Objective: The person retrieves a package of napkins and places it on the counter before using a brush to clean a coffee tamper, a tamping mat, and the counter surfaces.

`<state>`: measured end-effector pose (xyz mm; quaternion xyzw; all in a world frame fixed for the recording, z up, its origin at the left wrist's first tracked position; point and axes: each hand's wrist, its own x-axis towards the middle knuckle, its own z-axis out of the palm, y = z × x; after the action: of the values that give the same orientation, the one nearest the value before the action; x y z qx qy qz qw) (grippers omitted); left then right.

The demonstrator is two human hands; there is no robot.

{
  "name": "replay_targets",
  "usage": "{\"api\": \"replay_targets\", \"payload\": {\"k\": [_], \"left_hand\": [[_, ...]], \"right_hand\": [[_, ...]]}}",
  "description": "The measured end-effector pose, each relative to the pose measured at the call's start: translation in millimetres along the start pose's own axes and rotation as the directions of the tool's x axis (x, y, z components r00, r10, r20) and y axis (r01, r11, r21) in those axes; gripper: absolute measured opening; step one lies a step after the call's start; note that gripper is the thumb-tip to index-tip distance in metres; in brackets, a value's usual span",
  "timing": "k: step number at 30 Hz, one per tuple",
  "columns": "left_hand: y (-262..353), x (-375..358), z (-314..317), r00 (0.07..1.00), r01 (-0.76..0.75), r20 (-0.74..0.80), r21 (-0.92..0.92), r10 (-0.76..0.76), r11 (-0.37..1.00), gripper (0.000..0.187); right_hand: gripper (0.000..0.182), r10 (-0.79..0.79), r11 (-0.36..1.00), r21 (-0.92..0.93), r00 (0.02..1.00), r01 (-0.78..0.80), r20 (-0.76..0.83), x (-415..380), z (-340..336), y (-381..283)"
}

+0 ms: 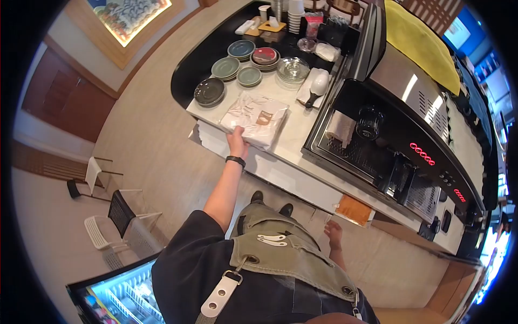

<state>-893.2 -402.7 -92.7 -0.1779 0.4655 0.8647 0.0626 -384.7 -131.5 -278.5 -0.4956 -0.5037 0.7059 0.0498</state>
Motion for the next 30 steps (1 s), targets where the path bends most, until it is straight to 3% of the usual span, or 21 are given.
{"api": "replay_targets", "payload": {"k": [4,5,8,10,11,12,13,14,17,19,21,24,25,27,30], "left_hand": [[-9.2,54.8,-27.9,0.991,-0.029,-0.135,-0.059,0.021,0.998,0.039],[-13.7,74.0,-45.0,0.998,-0.059,-0.013,-0.081,0.058,0.995,0.035],[32.5,62.1,-32.9,0.998,0.025,0.05,0.204,-0.036,0.979,0.039],[39.0,100.2,-59.3,0.989,-0.041,0.15,0.336,-0.01,0.941,0.049],[46.3,109.7,-66.6,0.995,-0.098,0.061,0.523,0.077,0.847,0.059],[54.3,106.8,-69.1,0.983,-0.177,0.073,0.635,0.169,0.752,0.062],[44.5,117.8,-83.2,0.875,-0.411,0.128,0.707,0.467,0.575,0.063],[53.5,75.4,-57.6,0.811,-0.514,0.186,0.679,0.555,0.524,0.057],[50.3,17.3,-25.1,0.843,-0.536,0.396,0.561,0.363,0.631,0.041],[35.9,-30.5,11.4,0.819,-0.414,0.573,0.566,0.021,0.713,0.024],[13.6,-85.0,46.8,0.657,-0.411,0.726,0.57,-0.203,0.711,0.017],[-25.7,-154.4,90.0,0.261,-0.409,0.851,0.526,-0.456,0.746,0.02],[-41.5,-182.9,105.1,0.133,-0.392,0.853,0.513,-0.505,0.763,0.023],[-65.8,-243.4,137.0,-0.081,-0.567,0.816,0.434,-0.572,0.7,0.029],[-106.0,-342.4,170.5,-0.295,-0.608,0.777,0.297,-0.557,0.737,0.029]], "right_hand": [[0.025,-0.029,0.998,0.053,0.991,0.037,-0.133,4.5,9.3,-17.9],[0.025,-0.031,0.998,0.04,0.984,0.038,-0.177,-0.8,15.3,-20.2],[0.025,0.093,0.992,0.111,0.961,-0.065,-0.261,-14.7,35.0,6.3],[0.024,0.142,0.985,0.132,0.952,-0.109,-0.27,-31.0,52.3,39.4],[0.023,0.165,0.983,0.126,0.942,-0.134,-0.293,-44.3,61.1,52.5],[0.024,0.193,0.978,0.138,0.921,-0.154,-0.339,-58.0,72.0,62.9],[0.024,0.221,0.974,0.142,0.899,-0.179,-0.378,-72.5,81.5,70.8],[0.025,0.242,0.968,0.164,0.88,-0.19,-0.408,-88.6,89.1,78.9],[0.028,0.285,0.955,0.214,0.838,-0.206,-0.465,-123.3,101.0,91.1],[0.029,0.326,0.939,0.269,0.805,-0.215,-0.496,-142.4,101.3,102.5],[0.028,0.318,0.934,0.318,0.786,-0.163,-0.53,-155.1,97.4,123.6],[0.027,0.302,0.92,0.385,0.77,-0.079,-0.562,-161.6,80.7,153.7],[0.027,0.297,0.913,0.406,0.763,-0.05,-0.574,-165.3,71.1,165.1],[0.026,0.339,0.896,0.44,0.731,-0.06,-0.592,-176.0,49.2,179.8],[0.029,0.37,0.87,0.494,0.682,-0.015,-0.631,-204.0,-1.8,198.2]]}}
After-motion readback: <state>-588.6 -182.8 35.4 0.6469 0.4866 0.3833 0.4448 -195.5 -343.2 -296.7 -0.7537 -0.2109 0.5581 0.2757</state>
